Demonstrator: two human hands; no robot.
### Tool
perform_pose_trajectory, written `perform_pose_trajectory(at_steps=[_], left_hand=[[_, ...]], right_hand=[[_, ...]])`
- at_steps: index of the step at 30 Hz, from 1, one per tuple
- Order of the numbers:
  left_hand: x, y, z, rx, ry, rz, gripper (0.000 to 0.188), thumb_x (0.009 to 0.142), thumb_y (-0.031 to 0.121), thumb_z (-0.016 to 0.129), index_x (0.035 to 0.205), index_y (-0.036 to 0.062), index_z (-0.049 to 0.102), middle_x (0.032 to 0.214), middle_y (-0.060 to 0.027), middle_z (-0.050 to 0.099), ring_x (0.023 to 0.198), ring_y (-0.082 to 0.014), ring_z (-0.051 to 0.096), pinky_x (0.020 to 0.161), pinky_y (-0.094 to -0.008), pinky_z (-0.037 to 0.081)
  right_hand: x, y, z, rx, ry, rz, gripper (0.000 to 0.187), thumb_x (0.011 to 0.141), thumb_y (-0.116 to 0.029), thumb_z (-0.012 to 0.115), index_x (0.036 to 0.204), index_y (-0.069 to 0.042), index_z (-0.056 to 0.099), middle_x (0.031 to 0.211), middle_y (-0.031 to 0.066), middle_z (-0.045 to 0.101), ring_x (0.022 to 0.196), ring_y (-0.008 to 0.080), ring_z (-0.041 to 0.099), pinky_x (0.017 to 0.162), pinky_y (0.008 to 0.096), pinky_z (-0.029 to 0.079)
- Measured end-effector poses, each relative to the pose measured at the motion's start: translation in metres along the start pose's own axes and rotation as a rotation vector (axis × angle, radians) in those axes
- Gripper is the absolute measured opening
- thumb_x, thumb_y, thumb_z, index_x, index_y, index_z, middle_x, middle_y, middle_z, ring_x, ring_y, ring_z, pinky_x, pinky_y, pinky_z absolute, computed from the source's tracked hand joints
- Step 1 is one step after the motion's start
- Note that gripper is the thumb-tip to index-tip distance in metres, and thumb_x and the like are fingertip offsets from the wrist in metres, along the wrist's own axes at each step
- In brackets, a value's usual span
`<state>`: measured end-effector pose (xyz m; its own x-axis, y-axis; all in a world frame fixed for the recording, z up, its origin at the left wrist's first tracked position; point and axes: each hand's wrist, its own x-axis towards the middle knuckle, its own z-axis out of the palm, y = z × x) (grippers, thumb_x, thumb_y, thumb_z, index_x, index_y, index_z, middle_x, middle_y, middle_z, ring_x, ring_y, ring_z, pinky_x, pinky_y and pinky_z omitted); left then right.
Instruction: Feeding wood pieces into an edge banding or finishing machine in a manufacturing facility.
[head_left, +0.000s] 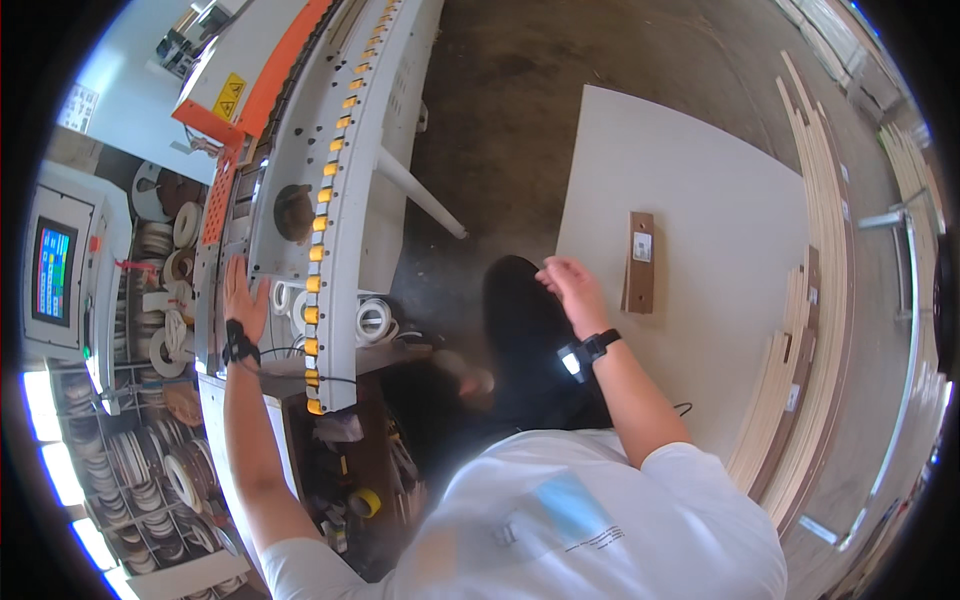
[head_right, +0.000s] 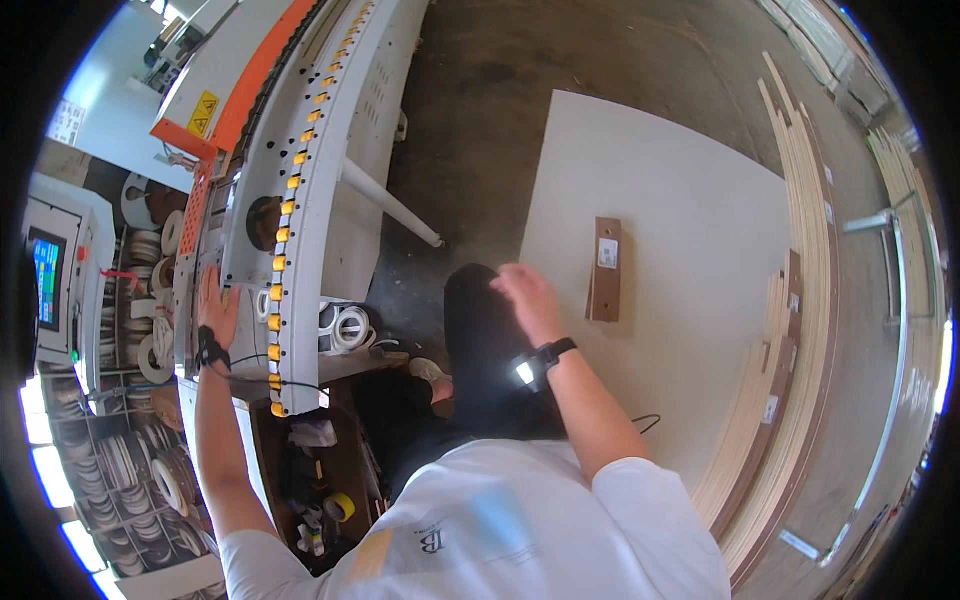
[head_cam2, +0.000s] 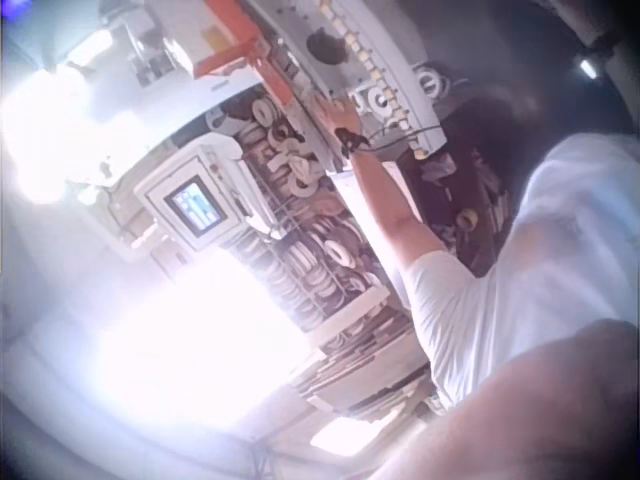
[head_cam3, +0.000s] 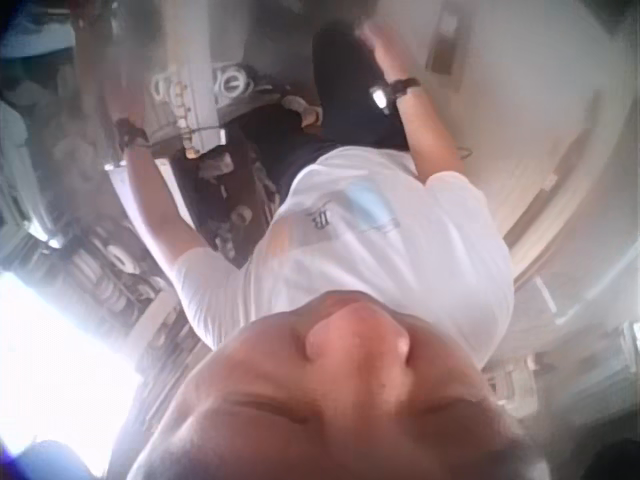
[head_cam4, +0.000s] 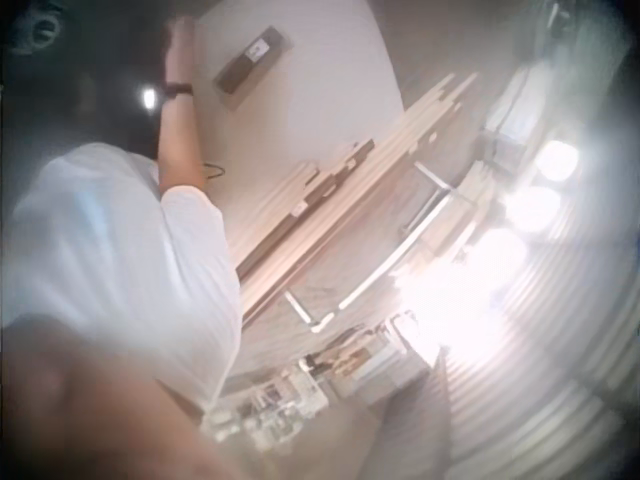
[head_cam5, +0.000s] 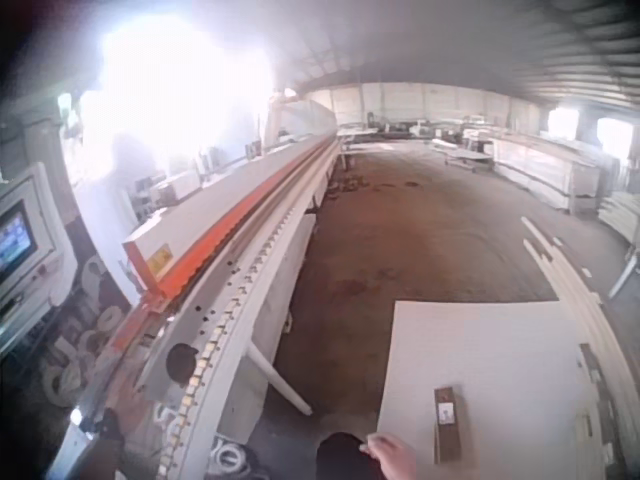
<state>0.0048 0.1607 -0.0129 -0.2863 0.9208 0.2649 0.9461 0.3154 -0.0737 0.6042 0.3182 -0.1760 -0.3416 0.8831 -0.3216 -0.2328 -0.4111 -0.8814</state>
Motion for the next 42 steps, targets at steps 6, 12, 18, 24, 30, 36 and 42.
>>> perform_pose_trajectory(at_steps=[6, 12, 18, 24, 30, 36, 42], left_hand=[[-0.055, -0.001, -0.015, -0.085, -0.011, -0.045, 0.070, 0.106, 0.031, 0.067, 0.163, -0.0002, 0.040, 0.172, -0.0212, 0.036, 0.160, -0.0402, 0.034, 0.130, -0.0469, 0.031], [-0.094, 0.006, -0.032, -0.192, 0.019, -0.046, 0.068, 0.103, 0.024, 0.070, 0.161, 0.0015, 0.043, 0.169, -0.0203, 0.042, 0.156, -0.0397, 0.040, 0.127, -0.0463, 0.036], [-0.111, 0.095, -0.078, -0.429, 0.286, -0.056, 0.038, 0.098, 0.010, 0.073, 0.134, 0.0004, 0.068, 0.136, -0.0176, 0.069, 0.124, -0.0361, 0.066, 0.109, -0.0425, 0.051], [-0.134, 0.206, -0.119, -0.746, 0.101, 0.033, 0.032, 0.090, 0.005, 0.081, 0.121, 0.0040, 0.074, 0.124, -0.0107, 0.075, 0.105, -0.0251, 0.072, 0.092, -0.0358, 0.058], [-0.139, 0.279, -0.118, -0.843, -0.027, 0.263, 0.044, 0.084, 0.020, 0.091, 0.120, 0.0069, 0.069, 0.141, -0.0129, 0.069, 0.125, -0.0354, 0.065, 0.104, -0.0437, 0.054], [-0.147, 0.276, -0.107, -0.920, -0.143, 0.185, 0.043, 0.082, 0.026, 0.093, 0.109, 0.0073, 0.065, 0.132, -0.0124, 0.068, 0.113, -0.0340, 0.069, 0.095, -0.0404, 0.058], [-0.165, 0.243, -0.128, -0.787, -0.204, 0.097, 0.038, 0.081, 0.023, 0.093, 0.104, 0.0077, 0.067, 0.127, -0.0101, 0.069, 0.112, -0.0313, 0.068, 0.092, -0.0400, 0.059]], right_hand=[[-0.018, 0.004, -0.112, -1.098, 0.816, -0.436, 0.057, 0.084, -0.041, 0.086, 0.129, -0.009, 0.069, 0.117, 0.0121, 0.078, 0.121, 0.0364, 0.067, 0.105, 0.0471, 0.054], [-0.030, 0.004, -0.140, -1.272, 0.856, -0.151, 0.077, 0.075, -0.044, 0.091, 0.137, -0.008, 0.062, 0.127, 0.0127, 0.074, 0.126, 0.0364, 0.064, 0.105, 0.0479, 0.054], [-0.010, -0.010, -0.154, -0.328, 0.505, -0.104, 0.068, 0.088, -0.028, 0.088, 0.142, -0.006, 0.052, 0.130, 0.0109, 0.069, 0.123, 0.0220, 0.064, 0.100, 0.0408, 0.055], [-0.044, -0.080, -0.008, -0.021, -0.065, -0.182, 0.063, 0.092, -0.008, 0.083, 0.144, -0.007, 0.048, 0.134, 0.0109, 0.066, 0.123, 0.0211, 0.063, 0.112, 0.0393, 0.050], [-0.074, -0.083, 0.103, -0.087, -0.508, -0.164, 0.083, 0.080, -0.008, 0.094, 0.150, -0.006, 0.049, 0.145, 0.0101, 0.065, 0.132, 0.0230, 0.063, 0.112, 0.0399, 0.053], [-0.081, -0.071, 0.141, -0.022, -0.696, -0.218, 0.074, 0.081, -0.010, 0.094, 0.146, -0.006, 0.057, 0.143, 0.0093, 0.065, 0.132, 0.0226, 0.062, 0.114, 0.0398, 0.050], [-0.018, -0.079, 0.129, 0.425, -0.414, -0.316, 0.029, 0.098, -0.026, 0.084, 0.115, -0.013, 0.064, 0.120, 0.0043, 0.072, 0.115, 0.0164, 0.067, 0.106, 0.0363, 0.051]])
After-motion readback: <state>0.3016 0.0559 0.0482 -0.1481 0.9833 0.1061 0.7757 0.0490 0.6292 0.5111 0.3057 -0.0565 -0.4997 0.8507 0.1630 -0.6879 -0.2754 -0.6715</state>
